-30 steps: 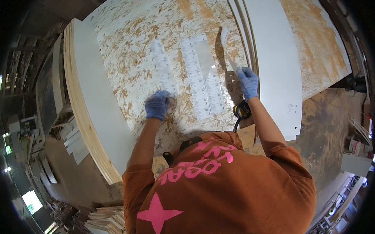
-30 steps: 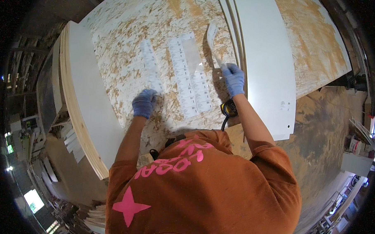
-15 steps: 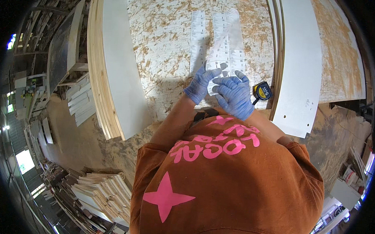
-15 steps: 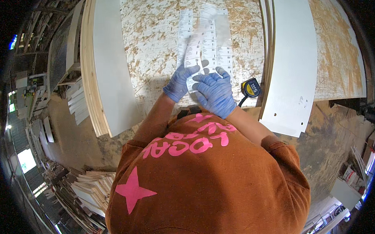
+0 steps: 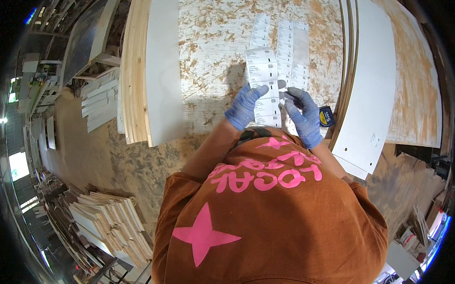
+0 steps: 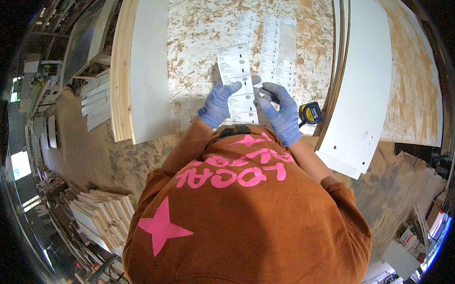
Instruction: The person measures white rectangular wood panels on a workbench using a tape measure and a metal ruler. They repeatedly place the ruler on the panels, extend the tape measure, and mark or check dimensions. The person also moves the panels and handles printed labels on the workbench.
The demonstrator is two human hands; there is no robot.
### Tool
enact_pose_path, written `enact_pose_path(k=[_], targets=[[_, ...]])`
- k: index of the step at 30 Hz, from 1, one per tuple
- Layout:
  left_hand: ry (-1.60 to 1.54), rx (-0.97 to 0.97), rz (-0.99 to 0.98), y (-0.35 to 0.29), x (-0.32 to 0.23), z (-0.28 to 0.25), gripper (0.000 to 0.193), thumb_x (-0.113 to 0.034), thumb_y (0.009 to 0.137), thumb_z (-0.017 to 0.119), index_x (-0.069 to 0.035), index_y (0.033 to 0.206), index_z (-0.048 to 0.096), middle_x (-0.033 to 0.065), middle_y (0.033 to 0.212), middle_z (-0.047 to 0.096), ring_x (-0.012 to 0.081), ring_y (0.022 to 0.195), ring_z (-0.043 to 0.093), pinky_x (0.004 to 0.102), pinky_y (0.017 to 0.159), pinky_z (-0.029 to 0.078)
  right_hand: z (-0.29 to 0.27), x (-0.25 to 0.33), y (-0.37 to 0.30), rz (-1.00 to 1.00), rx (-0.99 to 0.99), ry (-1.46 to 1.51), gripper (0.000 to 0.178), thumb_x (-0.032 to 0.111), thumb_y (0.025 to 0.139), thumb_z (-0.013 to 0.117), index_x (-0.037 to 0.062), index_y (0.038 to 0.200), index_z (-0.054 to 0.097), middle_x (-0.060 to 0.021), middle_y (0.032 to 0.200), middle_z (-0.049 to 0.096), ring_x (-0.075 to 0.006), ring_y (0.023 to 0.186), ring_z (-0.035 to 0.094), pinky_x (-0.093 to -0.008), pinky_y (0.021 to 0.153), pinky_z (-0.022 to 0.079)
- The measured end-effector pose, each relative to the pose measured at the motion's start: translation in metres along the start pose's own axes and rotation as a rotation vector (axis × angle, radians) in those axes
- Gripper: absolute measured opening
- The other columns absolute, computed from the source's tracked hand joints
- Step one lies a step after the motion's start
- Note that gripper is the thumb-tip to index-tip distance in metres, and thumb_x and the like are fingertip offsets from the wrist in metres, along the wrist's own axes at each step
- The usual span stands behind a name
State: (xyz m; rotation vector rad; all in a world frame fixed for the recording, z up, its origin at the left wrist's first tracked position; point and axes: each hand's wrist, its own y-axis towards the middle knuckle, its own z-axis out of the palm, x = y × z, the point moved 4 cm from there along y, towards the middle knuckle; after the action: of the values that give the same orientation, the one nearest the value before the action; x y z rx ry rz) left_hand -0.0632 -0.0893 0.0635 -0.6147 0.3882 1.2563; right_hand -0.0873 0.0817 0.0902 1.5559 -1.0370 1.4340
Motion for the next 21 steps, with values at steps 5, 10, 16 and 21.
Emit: enact_pose_path(k=[5,10,16,21], targets=[[-0.030,0.014,0.044,-0.003,-0.002,0.004,0.061,-0.020,0.089,0.063,0.000,0.141,0.040,0.0224,0.136,0.053,0.0347,0.117,0.059,0.0457,0.100,0.050,0.017,-0.008,-0.006,0.288,0.219,0.215,0.052,0.013,0.087,0.071,-0.0012,0.132,0.051,-0.0067,0.098,0.064,-0.0117,0.088,0.059,-0.0268,0.077,0.050],[0.022,0.001,0.067,-0.002,-0.008,0.003,0.062,-0.021,0.088,0.065,0.000,0.141,0.041,0.0208,0.133,0.055,0.0322,0.115,0.059,0.0441,0.096,0.052,0.025,-0.030,-0.011,0.261,0.282,0.087,0.048,0.014,0.087,0.072,-0.0018,0.129,0.056,0.0008,0.087,0.060,-0.0069,0.073,0.049,-0.0238,0.067,0.045],[0.293,-0.010,0.189,0.003,-0.033,-0.003,0.055,-0.021,0.091,0.064,-0.002,0.139,0.045,0.0126,0.128,0.059,0.0231,0.111,0.061,0.0380,0.093,0.053,0.025,-0.023,-0.011,0.283,0.427,-0.061,0.025,0.021,0.090,0.069,-0.0021,0.099,0.067,0.0019,0.071,0.056,-0.0057,0.064,0.046,-0.0241,0.059,0.042],[0.530,-0.159,0.377,0.013,-0.078,-0.004,0.051,-0.024,0.092,0.063,-0.004,0.136,0.048,0.0078,0.121,0.062,0.0181,0.105,0.062,0.0341,0.092,0.052,0.027,-0.013,-0.014,0.335,0.429,0.082,0.025,0.022,0.091,0.067,-0.0032,0.093,0.066,-0.0028,0.074,0.063,-0.0067,0.062,0.056,-0.0234,0.057,0.047]])
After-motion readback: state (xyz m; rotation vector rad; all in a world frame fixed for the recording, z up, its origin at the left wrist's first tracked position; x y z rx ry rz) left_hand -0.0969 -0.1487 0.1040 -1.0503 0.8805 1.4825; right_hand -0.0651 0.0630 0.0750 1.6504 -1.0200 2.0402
